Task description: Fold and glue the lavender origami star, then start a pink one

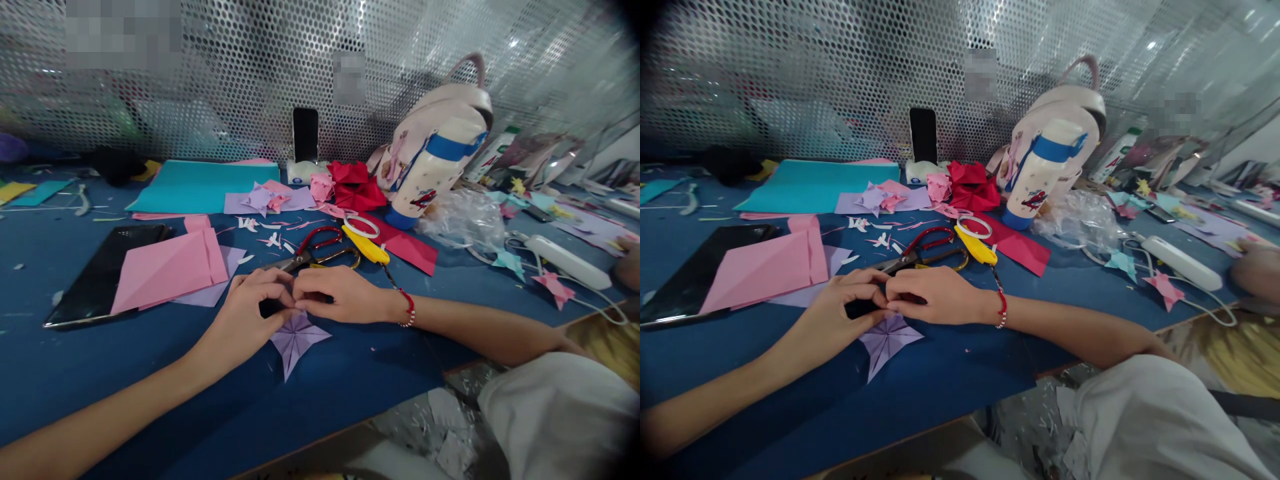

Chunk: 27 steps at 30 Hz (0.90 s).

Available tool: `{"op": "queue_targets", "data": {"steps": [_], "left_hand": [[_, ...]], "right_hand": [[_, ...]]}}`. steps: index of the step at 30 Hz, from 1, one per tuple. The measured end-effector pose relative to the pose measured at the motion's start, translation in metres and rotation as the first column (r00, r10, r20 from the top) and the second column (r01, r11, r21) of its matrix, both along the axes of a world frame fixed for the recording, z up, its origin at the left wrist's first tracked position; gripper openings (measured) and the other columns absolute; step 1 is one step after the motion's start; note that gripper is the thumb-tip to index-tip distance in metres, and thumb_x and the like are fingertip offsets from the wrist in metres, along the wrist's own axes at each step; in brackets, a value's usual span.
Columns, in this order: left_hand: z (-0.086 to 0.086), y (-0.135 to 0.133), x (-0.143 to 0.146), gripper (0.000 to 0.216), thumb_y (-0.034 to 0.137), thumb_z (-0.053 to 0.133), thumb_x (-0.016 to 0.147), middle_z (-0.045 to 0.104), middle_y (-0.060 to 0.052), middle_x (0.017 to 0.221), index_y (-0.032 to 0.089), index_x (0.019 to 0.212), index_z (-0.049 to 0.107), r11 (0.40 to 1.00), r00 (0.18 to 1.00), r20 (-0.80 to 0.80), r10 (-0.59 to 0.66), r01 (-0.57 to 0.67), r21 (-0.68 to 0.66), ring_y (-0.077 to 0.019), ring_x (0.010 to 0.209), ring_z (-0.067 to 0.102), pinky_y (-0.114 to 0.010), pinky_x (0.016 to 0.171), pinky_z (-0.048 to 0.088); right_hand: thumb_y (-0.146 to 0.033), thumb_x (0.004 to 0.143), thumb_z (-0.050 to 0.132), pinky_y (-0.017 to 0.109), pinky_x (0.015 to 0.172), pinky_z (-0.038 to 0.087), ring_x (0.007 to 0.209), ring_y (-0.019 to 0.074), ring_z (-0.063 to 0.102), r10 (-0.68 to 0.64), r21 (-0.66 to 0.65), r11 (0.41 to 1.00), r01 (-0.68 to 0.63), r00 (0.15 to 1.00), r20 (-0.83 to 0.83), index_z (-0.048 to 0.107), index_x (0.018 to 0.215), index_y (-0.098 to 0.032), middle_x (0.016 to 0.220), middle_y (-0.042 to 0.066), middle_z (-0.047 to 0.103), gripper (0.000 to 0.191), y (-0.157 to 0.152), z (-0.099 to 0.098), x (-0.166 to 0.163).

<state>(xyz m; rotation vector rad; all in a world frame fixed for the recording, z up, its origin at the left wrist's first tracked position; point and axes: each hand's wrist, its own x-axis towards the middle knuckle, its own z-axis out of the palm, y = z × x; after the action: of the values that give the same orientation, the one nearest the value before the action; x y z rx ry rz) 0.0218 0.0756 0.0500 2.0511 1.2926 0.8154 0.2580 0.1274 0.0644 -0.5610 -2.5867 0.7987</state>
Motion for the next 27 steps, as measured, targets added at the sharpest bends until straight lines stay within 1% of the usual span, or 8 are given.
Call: {"op": "queue_targets", "data": {"steps": [4, 7, 10, 13, 17, 21, 24, 27], "left_hand": [[-0.002, 0.003, -0.001, 0.013, 0.028, 0.075, 0.09, 0.079, 0.001, 0.118, 0.029, 0.078, 0.078, 1.0, 1.0, -0.001, -0.016, 0.016, 0.01, -0.0271, 0.117, 0.069, -0.048, 0.103, 0.048], [-0.003, 0.005, -0.001, 0.012, 0.027, 0.076, 0.092, 0.079, 0.0, 0.117, 0.029, 0.08, 0.079, 0.999, 0.999, 0.002, -0.033, 0.033, 0.026, -0.0259, 0.115, 0.07, -0.045, 0.101, 0.05], [-0.003, 0.006, -0.002, 0.011, 0.027, 0.077, 0.092, 0.078, -0.001, 0.115, 0.03, 0.082, 0.08, 0.999, 0.999, 0.003, -0.035, 0.035, 0.037, -0.0249, 0.111, 0.071, -0.044, 0.099, 0.05], [-0.003, 0.006, -0.002, 0.015, 0.024, 0.076, 0.091, 0.078, 0.0, 0.113, 0.03, 0.078, 0.08, 0.999, 0.999, 0.004, -0.033, 0.033, 0.039, -0.0246, 0.11, 0.07, -0.044, 0.098, 0.049], [-0.003, 0.004, -0.002, 0.017, 0.018, 0.075, 0.087, 0.079, 0.002, 0.117, 0.03, 0.075, 0.079, 0.999, 0.999, 0.008, -0.031, 0.031, 0.035, -0.0247, 0.113, 0.07, -0.044, 0.098, 0.048], [-0.003, 0.002, 0.0, 0.019, 0.014, 0.075, 0.084, 0.079, 0.003, 0.115, 0.03, 0.075, 0.08, 0.999, 1.0, 0.004, -0.021, 0.02, 0.04, -0.0242, 0.111, 0.07, -0.044, 0.097, 0.045], [-0.004, 0.002, 0.001, 0.021, 0.011, 0.076, 0.081, 0.078, 0.005, 0.113, 0.031, 0.073, 0.079, 0.999, 1.0, -0.001, -0.012, 0.012, 0.044, -0.024, 0.11, 0.069, -0.045, 0.098, 0.044], [-0.004, 0.001, 0.0, 0.019, 0.014, 0.078, 0.083, 0.077, 0.005, 0.112, 0.031, 0.075, 0.079, 0.999, 1.0, -0.003, -0.012, 0.012, 0.048, -0.0241, 0.11, 0.069, -0.045, 0.099, 0.042]], "right_hand": [[-0.025, 0.11, 0.055, 0.027, 0.072, 0.038, 0.083, 0.0155, 0.059, 0.014, 0.113, 0.994, -0.009, 0.999, -0.045, 0.065, 0.099, -0.021, 0.101, 0.003, 0.071, 0.016, 0.0, -0.005, -0.002], [-0.023, 0.109, 0.053, 0.027, 0.07, 0.037, 0.081, 0.0151, 0.058, 0.029, 0.152, 0.988, -0.015, 0.996, -0.087, 0.063, 0.096, -0.021, 0.097, 0.002, 0.069, 0.016, 0.0, -0.007, -0.002], [-0.022, 0.106, 0.055, 0.026, 0.069, 0.037, 0.076, 0.0138, 0.055, 0.019, 0.119, 0.993, -0.005, 0.993, -0.115, 0.061, 0.092, -0.021, 0.093, 0.001, 0.067, 0.015, 0.0, -0.009, -0.002], [-0.021, 0.103, 0.057, 0.025, 0.068, 0.037, 0.073, 0.0124, 0.053, 0.003, 0.069, 0.998, 0.006, 0.992, -0.13, 0.062, 0.092, -0.021, 0.092, 0.0, 0.067, 0.012, 0.0, -0.01, -0.002], [-0.021, 0.103, 0.058, 0.024, 0.069, 0.037, 0.074, 0.0121, 0.055, -0.006, 0.035, 0.999, 0.01, 0.996, -0.093, 0.063, 0.095, -0.021, 0.092, -0.001, 0.068, 0.01, 0.0, -0.011, -0.002], [-0.023, 0.103, 0.06, 0.024, 0.067, 0.035, 0.074, 0.012, 0.055, 0.009, 0.031, 0.999, -0.007, 0.999, -0.053, 0.063, 0.095, -0.021, 0.091, -0.001, 0.069, 0.009, 0.0, -0.012, -0.002], [-0.019, 0.103, 0.056, 0.024, 0.069, 0.036, 0.075, 0.0124, 0.056, 0.012, 0.043, 0.999, -0.009, 0.998, -0.065, 0.064, 0.095, -0.021, 0.092, 0.0, 0.07, 0.011, 0.0, -0.012, -0.002], [-0.018, 0.103, 0.055, 0.024, 0.068, 0.036, 0.073, 0.0121, 0.054, 0.024, 0.041, 0.999, -0.02, 0.996, -0.091, 0.064, 0.095, -0.021, 0.092, 0.0, 0.07, 0.013, 0.001, -0.012, -0.002]]}}
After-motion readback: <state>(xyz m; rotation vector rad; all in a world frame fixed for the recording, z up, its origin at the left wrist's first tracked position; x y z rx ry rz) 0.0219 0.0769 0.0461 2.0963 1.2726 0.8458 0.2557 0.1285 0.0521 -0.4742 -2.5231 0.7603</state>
